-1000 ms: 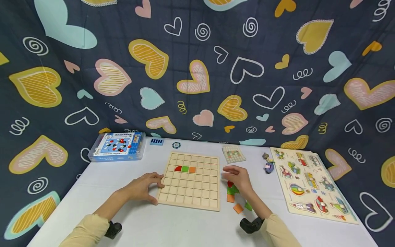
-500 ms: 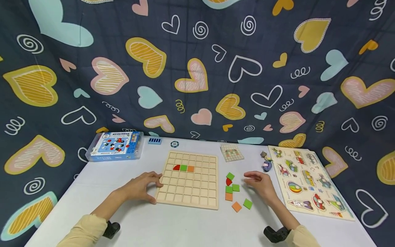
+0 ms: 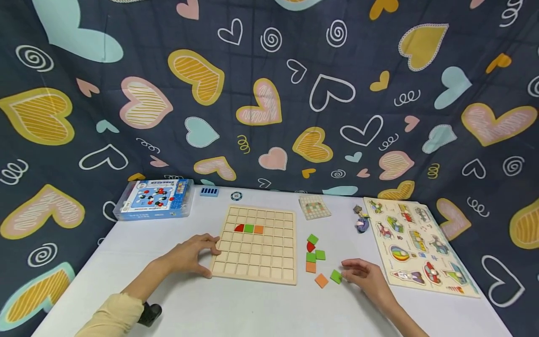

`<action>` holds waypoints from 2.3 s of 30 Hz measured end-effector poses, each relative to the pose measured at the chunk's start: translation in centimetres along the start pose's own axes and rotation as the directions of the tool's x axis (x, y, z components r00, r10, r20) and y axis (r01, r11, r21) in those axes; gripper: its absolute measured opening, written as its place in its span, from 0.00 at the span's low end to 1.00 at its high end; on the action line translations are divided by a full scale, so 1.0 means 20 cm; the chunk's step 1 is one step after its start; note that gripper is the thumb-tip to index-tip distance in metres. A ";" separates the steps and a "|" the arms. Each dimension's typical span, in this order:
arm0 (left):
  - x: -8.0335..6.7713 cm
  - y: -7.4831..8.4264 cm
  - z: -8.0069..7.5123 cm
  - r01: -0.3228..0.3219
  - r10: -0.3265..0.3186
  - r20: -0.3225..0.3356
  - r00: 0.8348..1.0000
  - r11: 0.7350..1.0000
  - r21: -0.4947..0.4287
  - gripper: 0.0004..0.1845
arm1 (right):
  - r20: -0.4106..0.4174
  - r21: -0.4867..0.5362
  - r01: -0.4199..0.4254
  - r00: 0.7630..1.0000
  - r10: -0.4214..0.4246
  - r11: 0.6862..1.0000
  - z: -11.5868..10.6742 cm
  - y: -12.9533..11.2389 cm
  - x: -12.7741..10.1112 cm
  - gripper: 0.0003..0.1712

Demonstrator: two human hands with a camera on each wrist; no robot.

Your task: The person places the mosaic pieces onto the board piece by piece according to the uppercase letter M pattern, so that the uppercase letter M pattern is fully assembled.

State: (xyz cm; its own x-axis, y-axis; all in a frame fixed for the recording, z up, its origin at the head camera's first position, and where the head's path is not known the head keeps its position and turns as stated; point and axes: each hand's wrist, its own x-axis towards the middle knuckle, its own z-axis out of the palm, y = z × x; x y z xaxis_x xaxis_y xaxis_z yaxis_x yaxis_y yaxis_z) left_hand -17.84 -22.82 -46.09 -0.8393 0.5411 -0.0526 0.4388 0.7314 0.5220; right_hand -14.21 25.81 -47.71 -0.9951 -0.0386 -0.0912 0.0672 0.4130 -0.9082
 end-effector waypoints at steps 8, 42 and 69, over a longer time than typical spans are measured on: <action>0.00 0.00 0.00 0.013 -0.013 -0.007 1.000 1.000 -0.002 0.24 | -0.046 -0.124 0.000 0.999 -0.006 0.992 0.05 0.01 -0.03 0.22; -0.01 0.00 0.01 0.026 -0.026 -0.005 1.000 1.000 -0.014 0.24 | -0.092 0.178 0.012 0.996 0.005 0.984 0.16 -0.10 0.13 0.19; 0.00 0.00 0.01 0.061 -0.061 -0.005 0.998 0.998 0.000 0.23 | -0.008 0.138 0.140 0.990 -0.141 0.980 0.59 -0.27 0.43 0.14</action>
State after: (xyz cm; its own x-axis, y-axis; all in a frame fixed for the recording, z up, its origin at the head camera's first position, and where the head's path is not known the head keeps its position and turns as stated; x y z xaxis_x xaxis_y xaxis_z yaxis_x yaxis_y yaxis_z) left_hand -17.67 -22.73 -46.26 -0.8661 0.4935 -0.0794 0.3873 0.7630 0.5175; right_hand -22.34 12.57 -48.36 -0.9952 -0.0891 0.0406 -0.0636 0.2736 -0.9597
